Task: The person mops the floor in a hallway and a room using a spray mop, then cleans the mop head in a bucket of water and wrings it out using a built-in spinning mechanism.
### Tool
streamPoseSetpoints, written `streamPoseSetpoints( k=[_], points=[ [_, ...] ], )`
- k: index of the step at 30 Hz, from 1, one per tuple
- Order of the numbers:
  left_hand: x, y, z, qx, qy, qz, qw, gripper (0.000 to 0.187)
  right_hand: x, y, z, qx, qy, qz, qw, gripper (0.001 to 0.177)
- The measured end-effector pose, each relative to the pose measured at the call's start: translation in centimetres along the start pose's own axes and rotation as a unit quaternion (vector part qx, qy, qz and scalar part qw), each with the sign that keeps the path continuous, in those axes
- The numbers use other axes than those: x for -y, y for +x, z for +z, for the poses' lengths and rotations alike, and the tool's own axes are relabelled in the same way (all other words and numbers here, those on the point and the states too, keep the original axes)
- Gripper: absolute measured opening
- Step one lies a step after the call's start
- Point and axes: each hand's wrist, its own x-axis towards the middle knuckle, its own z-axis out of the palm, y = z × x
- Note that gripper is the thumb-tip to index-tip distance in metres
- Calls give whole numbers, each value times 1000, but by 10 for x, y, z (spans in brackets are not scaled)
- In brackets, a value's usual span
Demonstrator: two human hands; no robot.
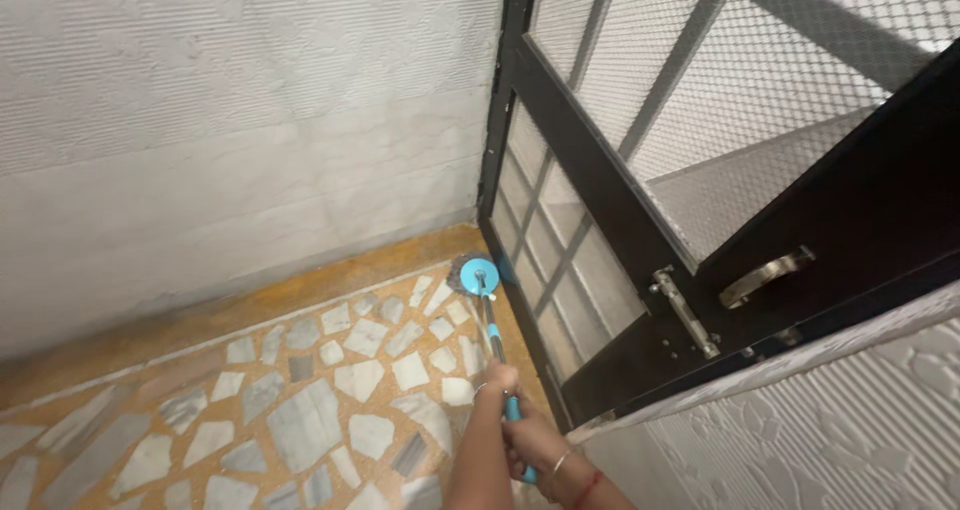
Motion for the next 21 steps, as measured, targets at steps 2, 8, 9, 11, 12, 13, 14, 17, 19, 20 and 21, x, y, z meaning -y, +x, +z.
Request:
streamPoseSetpoints(
  k=[2, 8, 9, 11, 12, 13, 14, 17, 19, 20, 21],
  points=[
    [7, -7, -18, -20, -22, 7, 1000, 27, -2, -9, 22, 19, -34, -29, 999, 76],
    [26, -27, -92, -103, -4, 13, 995, 17, -1, -45, 81, 63, -96, 31, 993, 101],
    [29, -32, -105, -90, -11, 1, 996, 17, -1, -47, 93, 80, -109, 34, 990, 99],
    [42, -50, -143, -101, -86, 21, 991, 12, -8, -52, 119, 104, -129, 39, 985, 97],
    [44, -57, -166, -107, -154, 48, 981, 8, -12, -53, 134, 119, -155, 31, 980, 98],
    [48, -66, -187, -113, -156, 50, 980, 8, -17, -53, 148, 135, -181, 22, 974, 98],
    [55, -77, -208, -132, -196, 45, 971, 8, -26, -53, 164, 140, -185, 22, 973, 98],
    [77, -113, -275, -181, -276, 44, 943, 7, -57, -54, 211, 208, -188, 22, 960, 88],
    [93, -140, -323, -224, -301, 60, 925, 9, -77, -55, 247, 224, -268, 17, 937, 97],
    [103, -155, -346, -248, -288, 73, 922, 9, -87, -58, 261, 232, -274, 19, 933, 97],
    [112, -172, -368, -261, -291, 67, 918, 8, -97, -61, 275, 262, -288, 16, 921, 99]
  ],
)
